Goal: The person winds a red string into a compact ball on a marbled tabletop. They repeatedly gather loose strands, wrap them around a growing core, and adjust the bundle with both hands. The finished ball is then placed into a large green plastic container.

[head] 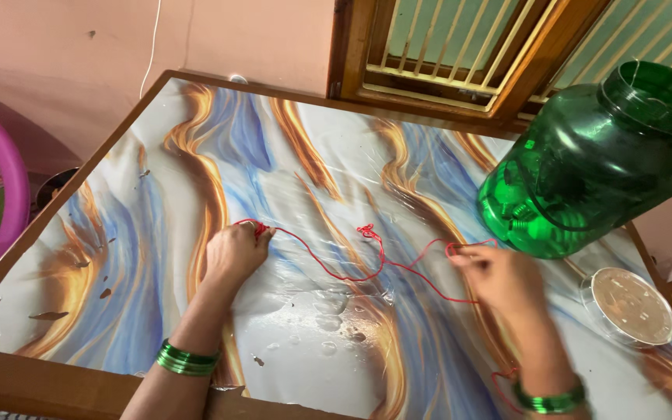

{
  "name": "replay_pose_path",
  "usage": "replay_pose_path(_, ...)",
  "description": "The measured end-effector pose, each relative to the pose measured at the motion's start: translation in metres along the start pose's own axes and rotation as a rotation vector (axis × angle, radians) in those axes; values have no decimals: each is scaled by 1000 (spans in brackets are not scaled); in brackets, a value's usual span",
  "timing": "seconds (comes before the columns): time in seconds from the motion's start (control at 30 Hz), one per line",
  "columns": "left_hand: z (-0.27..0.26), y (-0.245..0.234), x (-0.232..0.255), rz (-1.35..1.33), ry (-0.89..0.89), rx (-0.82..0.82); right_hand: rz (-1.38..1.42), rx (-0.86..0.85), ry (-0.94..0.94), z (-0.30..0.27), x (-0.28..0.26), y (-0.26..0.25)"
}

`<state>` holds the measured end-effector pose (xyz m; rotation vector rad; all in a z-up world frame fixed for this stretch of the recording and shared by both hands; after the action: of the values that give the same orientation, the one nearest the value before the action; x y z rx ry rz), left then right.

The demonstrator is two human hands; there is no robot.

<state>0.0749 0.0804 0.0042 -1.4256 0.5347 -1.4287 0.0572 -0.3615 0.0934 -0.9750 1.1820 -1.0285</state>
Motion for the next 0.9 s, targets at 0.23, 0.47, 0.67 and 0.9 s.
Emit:
replay_pose_path(0.23, -8, 11, 15, 35, 51, -43, 73, -88, -442, 11, -65, 99)
replay_pose_path(0.47, -18, 25, 35, -5, 164, -94, 362, -136, -307, 81, -48, 155)
replay_pose_path(0.67, -34, 29, 56, -9, 228, -165, 478, -180, -374, 109, -59, 166)
replay_pose_path(0.9, -38, 32, 60, -56, 238, -173, 1250, 49, -369, 112, -45, 69)
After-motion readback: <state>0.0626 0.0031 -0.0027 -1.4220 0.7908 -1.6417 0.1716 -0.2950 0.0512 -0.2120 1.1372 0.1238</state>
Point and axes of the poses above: each hand's wrist, its own z-axis towards the middle knuckle, its own y-axis out of the palm, x = y × z, the point moved 5 cm from there along z, towards the middle knuckle, and after that the axes turned 6 degrees about -y, right-handed, at the moved point
